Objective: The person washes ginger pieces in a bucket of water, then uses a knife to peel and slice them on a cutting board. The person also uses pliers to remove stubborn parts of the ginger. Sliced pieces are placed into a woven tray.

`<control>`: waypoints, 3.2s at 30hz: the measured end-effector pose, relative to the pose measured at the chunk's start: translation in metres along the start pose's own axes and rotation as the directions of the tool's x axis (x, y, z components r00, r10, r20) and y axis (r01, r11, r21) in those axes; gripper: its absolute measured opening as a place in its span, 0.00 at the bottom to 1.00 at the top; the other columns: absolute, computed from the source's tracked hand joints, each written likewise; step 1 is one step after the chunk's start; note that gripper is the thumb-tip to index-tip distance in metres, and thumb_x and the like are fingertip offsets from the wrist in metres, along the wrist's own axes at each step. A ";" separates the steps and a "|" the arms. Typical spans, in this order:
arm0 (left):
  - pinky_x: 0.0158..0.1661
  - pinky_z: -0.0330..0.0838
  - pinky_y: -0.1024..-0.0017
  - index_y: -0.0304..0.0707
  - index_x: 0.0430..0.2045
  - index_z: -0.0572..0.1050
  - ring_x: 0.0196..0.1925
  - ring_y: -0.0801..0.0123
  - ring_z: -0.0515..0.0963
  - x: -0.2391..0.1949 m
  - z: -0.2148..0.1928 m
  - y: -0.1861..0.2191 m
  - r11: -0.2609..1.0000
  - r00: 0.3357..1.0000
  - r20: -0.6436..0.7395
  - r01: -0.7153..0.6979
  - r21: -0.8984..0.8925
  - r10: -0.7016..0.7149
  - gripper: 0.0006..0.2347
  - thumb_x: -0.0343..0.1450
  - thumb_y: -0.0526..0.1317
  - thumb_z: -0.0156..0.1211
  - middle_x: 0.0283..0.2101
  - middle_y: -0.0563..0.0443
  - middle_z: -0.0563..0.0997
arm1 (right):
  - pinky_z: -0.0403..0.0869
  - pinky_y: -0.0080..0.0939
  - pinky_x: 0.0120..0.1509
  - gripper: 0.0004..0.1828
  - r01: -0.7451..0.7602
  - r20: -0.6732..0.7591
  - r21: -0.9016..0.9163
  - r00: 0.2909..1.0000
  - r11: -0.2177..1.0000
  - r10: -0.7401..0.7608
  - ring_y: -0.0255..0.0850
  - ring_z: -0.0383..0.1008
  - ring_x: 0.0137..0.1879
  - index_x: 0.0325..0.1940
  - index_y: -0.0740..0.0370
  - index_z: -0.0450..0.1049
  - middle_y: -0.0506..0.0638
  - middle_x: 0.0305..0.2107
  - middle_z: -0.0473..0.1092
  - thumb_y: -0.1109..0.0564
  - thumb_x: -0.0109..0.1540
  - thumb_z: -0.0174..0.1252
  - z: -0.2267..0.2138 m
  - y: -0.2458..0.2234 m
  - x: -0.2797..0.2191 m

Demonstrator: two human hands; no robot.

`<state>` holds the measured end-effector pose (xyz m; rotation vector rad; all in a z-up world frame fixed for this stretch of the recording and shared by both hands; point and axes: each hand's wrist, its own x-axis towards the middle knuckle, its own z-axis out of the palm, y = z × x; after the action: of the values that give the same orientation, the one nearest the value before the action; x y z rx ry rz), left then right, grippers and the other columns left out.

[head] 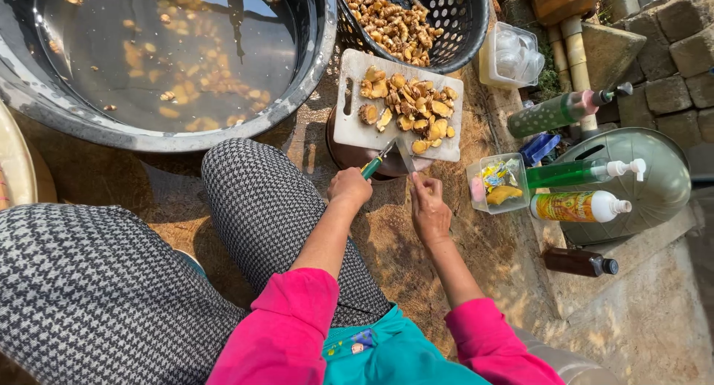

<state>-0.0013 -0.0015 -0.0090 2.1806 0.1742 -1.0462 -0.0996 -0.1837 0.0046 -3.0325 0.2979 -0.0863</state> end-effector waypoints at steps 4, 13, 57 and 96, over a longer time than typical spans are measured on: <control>0.54 0.75 0.54 0.49 0.50 0.78 0.57 0.50 0.79 0.003 0.002 -0.001 0.999 0.999 -0.019 -0.031 0.007 0.032 0.14 0.73 0.49 0.61 0.52 0.44 0.80 | 0.75 0.50 0.31 0.24 0.125 -0.146 0.018 0.982 0.992 -0.121 0.51 0.77 0.35 0.70 0.40 0.68 0.50 0.48 0.69 0.50 0.68 0.57 0.003 -0.013 0.008; 0.55 0.73 0.51 0.48 0.52 0.75 0.58 0.48 0.78 -0.005 0.010 -0.002 0.994 0.993 -0.078 -0.083 0.070 0.089 0.16 0.72 0.50 0.61 0.52 0.43 0.80 | 0.76 0.49 0.36 0.21 0.106 -0.135 -0.005 0.985 0.994 -0.106 0.50 0.79 0.38 0.66 0.44 0.71 0.51 0.47 0.72 0.51 0.68 0.57 -0.011 0.079 -0.103; 0.45 0.75 0.50 0.42 0.45 0.67 0.49 0.41 0.80 0.074 -0.041 0.052 0.879 0.648 -0.608 -0.432 0.205 0.460 0.14 0.70 0.24 0.57 0.49 0.42 0.79 | 0.71 0.38 0.26 0.16 -0.589 0.550 0.753 0.808 0.293 0.211 0.35 0.71 0.23 0.59 0.58 0.66 0.47 0.23 0.72 0.53 0.69 0.51 -0.016 -0.045 0.035; 0.42 0.76 0.67 0.43 0.50 0.80 0.33 0.64 0.80 0.087 -0.022 0.041 0.836 0.754 -0.458 -0.547 -0.040 0.471 0.21 0.62 0.33 0.73 0.35 0.47 0.79 | 0.68 0.67 0.37 0.10 -0.322 0.190 0.538 0.947 0.779 0.260 0.70 0.74 0.35 0.47 0.61 0.65 0.67 0.22 0.73 0.52 0.69 0.51 -0.004 -0.049 0.061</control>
<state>0.0866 -0.0330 -0.0413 2.0907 -0.1327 -0.2169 -0.0304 -0.1483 0.0167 -2.3574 0.6092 0.0104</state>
